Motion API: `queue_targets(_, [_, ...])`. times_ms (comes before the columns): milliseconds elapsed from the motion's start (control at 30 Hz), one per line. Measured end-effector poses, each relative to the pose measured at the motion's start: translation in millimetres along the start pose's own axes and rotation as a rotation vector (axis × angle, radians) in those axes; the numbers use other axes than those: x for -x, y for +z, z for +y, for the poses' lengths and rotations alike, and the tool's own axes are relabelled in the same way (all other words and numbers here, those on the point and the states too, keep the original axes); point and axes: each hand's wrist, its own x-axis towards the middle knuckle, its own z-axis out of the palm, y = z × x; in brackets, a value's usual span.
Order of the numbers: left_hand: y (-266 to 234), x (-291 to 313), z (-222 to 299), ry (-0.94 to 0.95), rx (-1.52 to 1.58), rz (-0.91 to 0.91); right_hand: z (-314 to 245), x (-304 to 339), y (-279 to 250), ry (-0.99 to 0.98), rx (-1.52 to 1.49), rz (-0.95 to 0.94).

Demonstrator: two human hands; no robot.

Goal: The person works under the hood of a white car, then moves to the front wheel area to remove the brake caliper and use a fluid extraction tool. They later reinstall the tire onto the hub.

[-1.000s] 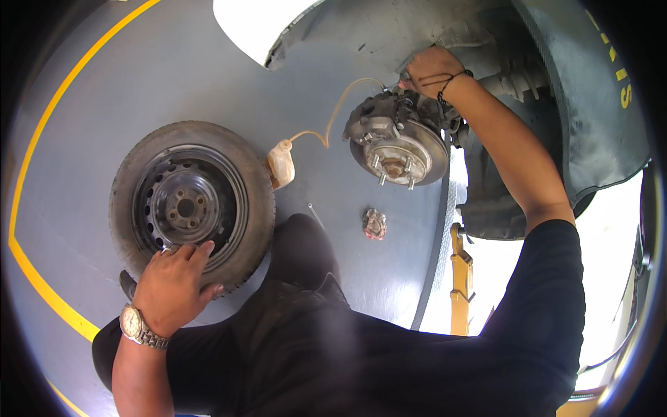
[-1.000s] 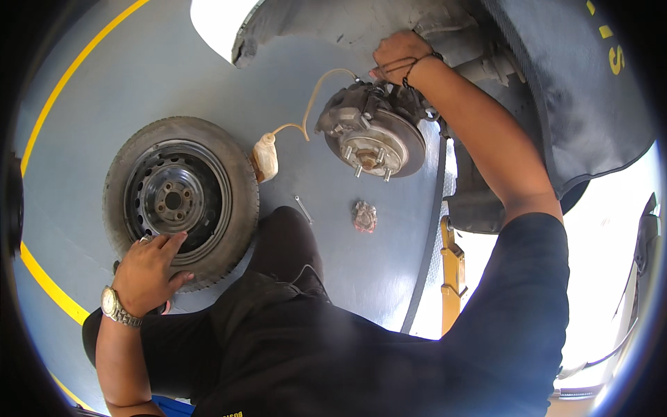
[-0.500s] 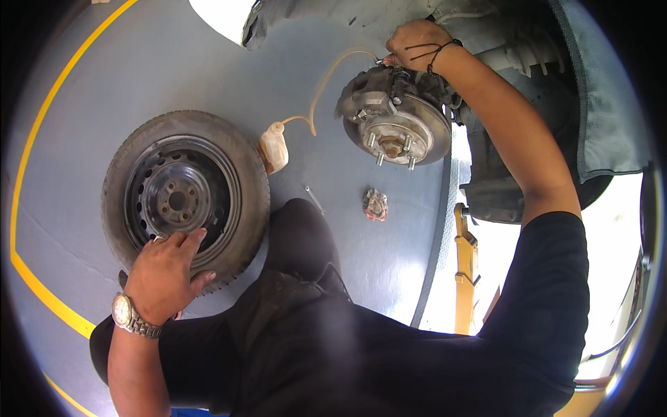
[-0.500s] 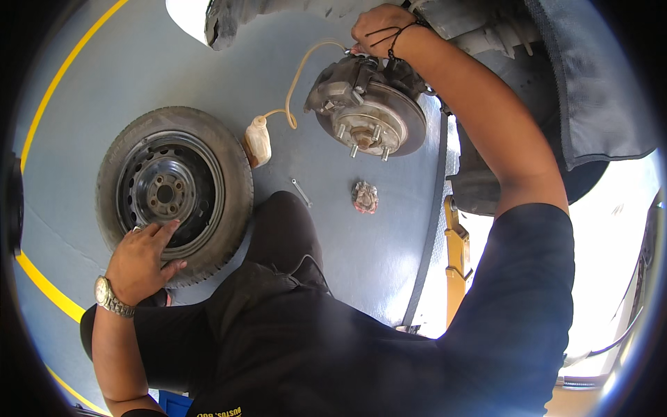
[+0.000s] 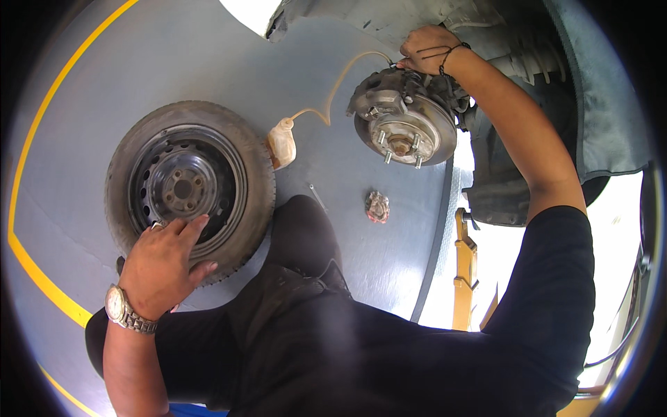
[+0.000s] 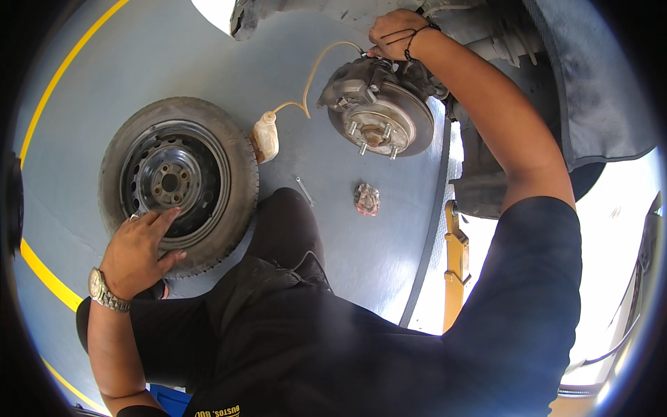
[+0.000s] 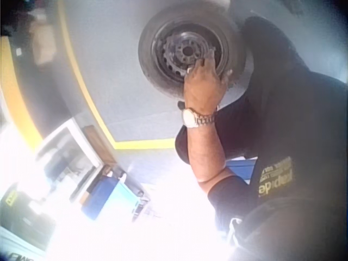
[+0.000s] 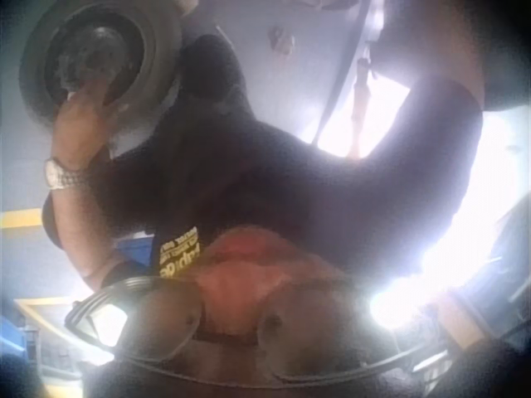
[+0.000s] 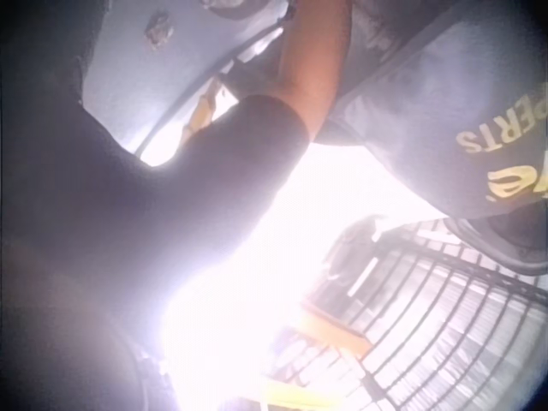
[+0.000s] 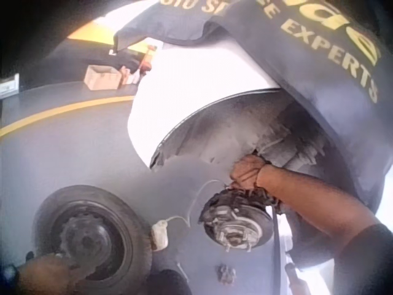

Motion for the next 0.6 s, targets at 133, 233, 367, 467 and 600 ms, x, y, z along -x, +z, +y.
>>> queue_targets(133, [-1, 6, 1, 0.005, 0.011, 0.031, -3, -2, 2, 0.03, 0.014, -0.012])
queue_targets(233, [0, 8, 0, 0.014, 0.017, 0.039, -2, 0, 7, 0.033, 0.002, 0.02])
queue_targets(367, [-6, 9, 5, 0.002, 0.02, 0.0, -7, 2, 0, 0.064, -0.05, -0.017])
queue_targets(467, [-6, 5, 6, 0.023, -0.022, -0.004, -11, 9, -3, 0.04, 0.019, -0.056])
queue_targets(600, [-14, 13, 12, -0.025, -0.03, -0.031, -9, -7, 1, 0.069, -0.165, -0.032])
